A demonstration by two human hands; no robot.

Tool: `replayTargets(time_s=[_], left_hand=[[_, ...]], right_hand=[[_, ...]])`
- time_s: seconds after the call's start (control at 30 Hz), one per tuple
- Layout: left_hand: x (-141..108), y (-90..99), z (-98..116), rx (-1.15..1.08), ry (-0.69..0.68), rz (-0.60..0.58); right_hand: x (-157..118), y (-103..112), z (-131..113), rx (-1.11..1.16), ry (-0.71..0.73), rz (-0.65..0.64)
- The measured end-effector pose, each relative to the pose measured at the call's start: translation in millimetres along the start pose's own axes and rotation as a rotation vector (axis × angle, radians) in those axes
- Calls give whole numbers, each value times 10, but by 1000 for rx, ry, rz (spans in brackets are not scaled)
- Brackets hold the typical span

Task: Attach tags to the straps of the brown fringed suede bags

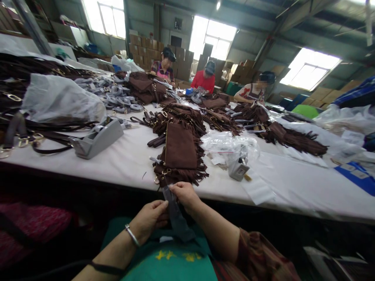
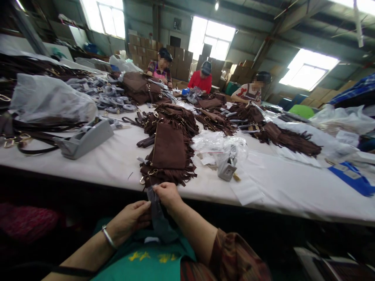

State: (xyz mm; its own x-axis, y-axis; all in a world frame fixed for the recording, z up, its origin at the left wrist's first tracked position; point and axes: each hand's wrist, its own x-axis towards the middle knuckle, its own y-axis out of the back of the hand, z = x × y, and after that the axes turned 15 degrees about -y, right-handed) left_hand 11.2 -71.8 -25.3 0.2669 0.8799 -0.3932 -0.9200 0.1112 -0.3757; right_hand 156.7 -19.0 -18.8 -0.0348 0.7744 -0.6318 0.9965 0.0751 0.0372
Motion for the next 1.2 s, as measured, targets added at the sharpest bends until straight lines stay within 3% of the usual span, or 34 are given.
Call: replayTargets(time_s=[0.2, 0.43, 0.6, 0.7, 0.9, 1.2], left_hand=[[-5, -73, -59, 29, -114, 81], [174, -69, 6, -35, -205, 235], [237, -126, -70, -197, -186, 297], [206, -132, -96, -224, -133, 237], [213, -78, -51, -155, -172, 242], [340, -106, 47, 160, -273, 355]], right_hand=[[-37, 10, 49, 92, 76, -41], [-99, 121, 245, -22, 54, -133], [-92, 104, 300, -19, 25, -77], [-99, 85, 242, 10, 9, -73], [-153, 83, 154, 35, 79, -129], [-402, 253, 471, -85, 8, -235]])
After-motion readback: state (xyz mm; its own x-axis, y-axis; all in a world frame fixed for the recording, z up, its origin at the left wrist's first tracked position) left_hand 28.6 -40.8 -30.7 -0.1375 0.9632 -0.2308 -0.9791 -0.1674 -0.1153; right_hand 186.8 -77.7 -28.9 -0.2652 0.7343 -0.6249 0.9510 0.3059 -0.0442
